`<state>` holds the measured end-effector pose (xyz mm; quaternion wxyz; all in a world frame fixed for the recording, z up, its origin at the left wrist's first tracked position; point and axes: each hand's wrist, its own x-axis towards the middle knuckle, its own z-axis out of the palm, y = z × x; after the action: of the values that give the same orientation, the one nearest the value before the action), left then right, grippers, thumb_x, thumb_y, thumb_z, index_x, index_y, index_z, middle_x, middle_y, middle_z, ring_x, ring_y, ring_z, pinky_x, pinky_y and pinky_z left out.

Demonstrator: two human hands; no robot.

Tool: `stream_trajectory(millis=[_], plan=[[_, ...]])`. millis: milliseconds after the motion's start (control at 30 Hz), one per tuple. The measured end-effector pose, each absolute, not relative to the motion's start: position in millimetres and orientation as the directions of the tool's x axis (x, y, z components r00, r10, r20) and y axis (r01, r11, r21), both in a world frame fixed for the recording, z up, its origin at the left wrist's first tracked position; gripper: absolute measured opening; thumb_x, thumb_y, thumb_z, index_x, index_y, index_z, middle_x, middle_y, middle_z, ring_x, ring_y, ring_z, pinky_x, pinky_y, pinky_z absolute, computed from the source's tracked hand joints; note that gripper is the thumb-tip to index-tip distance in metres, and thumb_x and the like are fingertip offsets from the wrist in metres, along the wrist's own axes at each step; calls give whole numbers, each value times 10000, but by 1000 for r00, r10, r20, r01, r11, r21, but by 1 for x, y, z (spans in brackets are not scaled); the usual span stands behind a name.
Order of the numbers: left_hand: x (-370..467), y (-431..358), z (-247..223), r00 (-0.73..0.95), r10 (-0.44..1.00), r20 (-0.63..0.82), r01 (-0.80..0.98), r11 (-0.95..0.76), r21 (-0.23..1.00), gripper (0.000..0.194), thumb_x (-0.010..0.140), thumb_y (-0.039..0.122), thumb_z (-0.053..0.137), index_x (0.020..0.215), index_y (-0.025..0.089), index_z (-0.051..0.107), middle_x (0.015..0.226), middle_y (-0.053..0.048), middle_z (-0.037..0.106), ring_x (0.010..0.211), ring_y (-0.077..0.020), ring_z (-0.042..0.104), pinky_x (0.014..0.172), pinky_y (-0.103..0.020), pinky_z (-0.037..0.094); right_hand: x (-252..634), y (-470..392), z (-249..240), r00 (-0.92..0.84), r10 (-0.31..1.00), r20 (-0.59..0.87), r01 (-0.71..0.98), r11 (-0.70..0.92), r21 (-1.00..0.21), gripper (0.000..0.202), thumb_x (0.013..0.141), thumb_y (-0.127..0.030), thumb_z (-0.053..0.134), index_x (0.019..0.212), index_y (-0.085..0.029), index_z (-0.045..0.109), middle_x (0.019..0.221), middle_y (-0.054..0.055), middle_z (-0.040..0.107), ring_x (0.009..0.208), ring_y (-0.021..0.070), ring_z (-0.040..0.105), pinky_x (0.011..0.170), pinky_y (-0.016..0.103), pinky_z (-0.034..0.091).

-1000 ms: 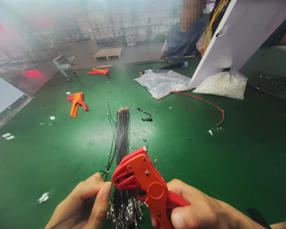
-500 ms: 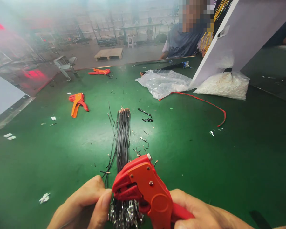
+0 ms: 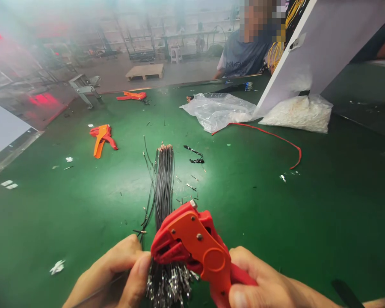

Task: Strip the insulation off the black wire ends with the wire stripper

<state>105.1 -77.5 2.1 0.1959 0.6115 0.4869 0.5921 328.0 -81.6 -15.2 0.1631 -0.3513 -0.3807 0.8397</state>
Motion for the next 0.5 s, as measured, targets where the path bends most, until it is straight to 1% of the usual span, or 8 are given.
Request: stream_trajectory(millis=[67, 167, 200, 267, 333, 367, 433, 500], plan=[[106, -77, 3, -200, 830, 520, 356, -433, 828, 182, 838, 142, 618, 672, 213, 595, 515, 47, 412, 457, -108, 373, 425, -263, 265, 323, -80, -5, -765, 537, -355, -100, -645, -758, 581, 667, -718, 637, 848, -167, 601, 625, -10, 460, 530, 130, 409, 525, 262, 366], [106, -74, 4, -218, 816, 536, 376, -436, 817, 171, 837, 141, 625, 682, 210, 604, 520, 50, 431, 451, -102, 369, 423, -257, 276, 321, -86, -11, -799, 544, -255, -207, -648, -733, 667, 714, -670, 637, 1113, -139, 577, 760, 22, 552, 577, 130, 488, 564, 258, 399], [105, -74, 4, -209, 808, 551, 387, -449, 805, 163, 837, 132, 625, 694, 209, 611, 520, 50, 446, 452, -102, 374, 424, -256, 277, 322, -87, -14, -787, 566, -243, -231, -637, -735, 728, 721, -665, 643, 1211, -137, 542, 832, 45, 587, 617, 142, 525, 599, 271, 422], [103, -73, 3, -161, 797, 582, 402, -486, 776, 147, 840, 110, 614, 737, 212, 632, 517, 52, 475, 455, -102, 394, 431, -250, 290, 323, -83, -19, -741, 623, -250, -251, -602, -758, 874, 686, -672, 688, 1348, -144, 469, 997, 100, 630, 723, 186, 596, 688, 325, 464], [100, -73, 1, -69, 801, 595, 434, -513, 741, 145, 864, 113, 588, 780, 217, 646, 512, 53, 493, 457, -102, 413, 435, -241, 311, 324, -74, -19, -688, 664, -294, -242, -591, -769, 956, 656, -714, 688, 1387, -141, 460, 1058, 129, 652, 793, 231, 641, 752, 377, 481], [98, -73, 0, -16, 804, 594, 460, -521, 719, 149, 882, 123, 574, 798, 219, 652, 512, 53, 499, 456, -101, 419, 431, -233, 318, 323, -68, -18, -675, 663, -323, -231, -606, -761, 947, 681, -756, 629, 1377, -130, 484, 1020, 130, 671, 798, 243, 658, 759, 393, 485], [94, -73, 0, 82, 808, 583, 514, -536, 670, 156, 913, 142, 550, 827, 220, 654, 521, 48, 518, 455, -100, 439, 418, -217, 331, 321, -57, -15, -669, 645, -370, -228, -652, -723, 926, 790, -826, 370, 1341, -100, 535, 897, 122, 698, 764, 241, 683, 740, 405, 491], [90, -72, 2, 171, 803, 570, 533, -562, 632, 139, 915, 133, 552, 863, 215, 651, 541, 42, 547, 463, -100, 474, 415, -204, 358, 318, -51, -13, -650, 660, -377, -261, -660, -705, 984, 826, -841, 149, 1254, -82, 607, 818, 122, 709, 711, 224, 691, 704, 391, 494]])
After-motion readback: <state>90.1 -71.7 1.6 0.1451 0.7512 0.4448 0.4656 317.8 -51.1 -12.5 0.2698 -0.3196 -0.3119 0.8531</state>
